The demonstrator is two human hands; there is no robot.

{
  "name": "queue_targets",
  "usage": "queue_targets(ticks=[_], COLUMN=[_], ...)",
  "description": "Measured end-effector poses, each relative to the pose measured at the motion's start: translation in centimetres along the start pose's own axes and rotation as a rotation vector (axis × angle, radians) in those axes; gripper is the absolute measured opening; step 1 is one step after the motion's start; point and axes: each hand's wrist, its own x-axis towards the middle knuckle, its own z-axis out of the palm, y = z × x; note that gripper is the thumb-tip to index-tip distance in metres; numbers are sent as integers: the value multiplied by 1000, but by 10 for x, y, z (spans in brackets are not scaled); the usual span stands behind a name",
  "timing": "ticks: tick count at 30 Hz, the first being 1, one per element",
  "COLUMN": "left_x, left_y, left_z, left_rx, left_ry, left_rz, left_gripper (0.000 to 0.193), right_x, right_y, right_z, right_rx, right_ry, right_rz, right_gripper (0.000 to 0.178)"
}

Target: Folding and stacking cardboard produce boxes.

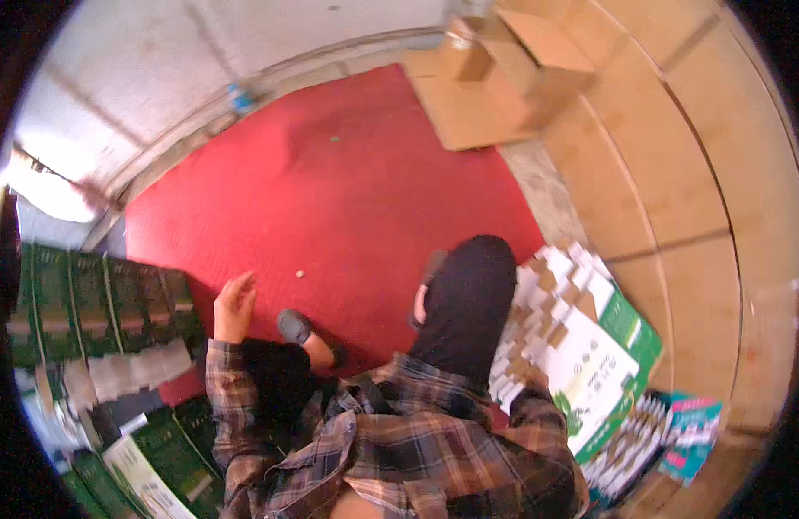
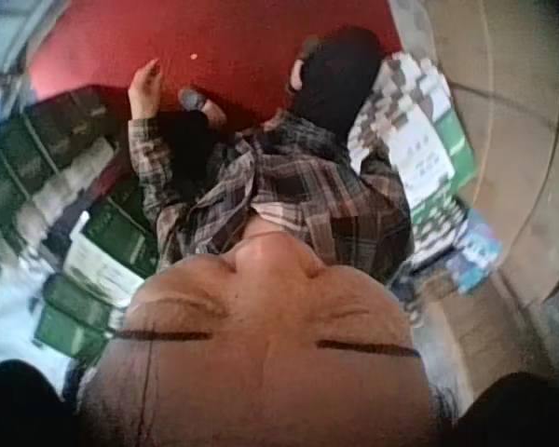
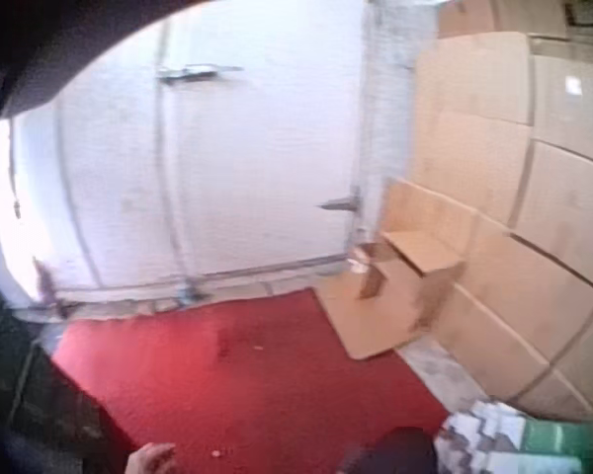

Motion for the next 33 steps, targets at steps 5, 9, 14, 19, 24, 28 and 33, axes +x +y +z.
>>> queue_targets(ticks=[5,9,14,19,24,28,33], left_x=[-4,-4,-12,-7,-10,-10,-10], left_y=[-14,-24,-40,-44,-46,-42,-27], left_z=[32,30,31,36,26,26,27], left_rx=[177,211,276,329,321,393,458], left_ry=[-396,-294,-341,-325,-405,-394,-440], left_rz=[-141,-172,-139,-142,-200,-162,-230], left_gripper=[41,41,42,41,42,42,44], right_x=[-29,-42,-40,-37,-33,-23,-17], right_y=[12,35,47,51,34,27,6], right_z=[-50,-78,-79,-70,-52,-46,-36], right_rx=[103,152,185,206,172,166,166], right_ry=[110,150,140,101,47,27,26], right_rz=[-4,29,52,83,87,80,44], right_gripper=[34,34,34,34,34,34,34])
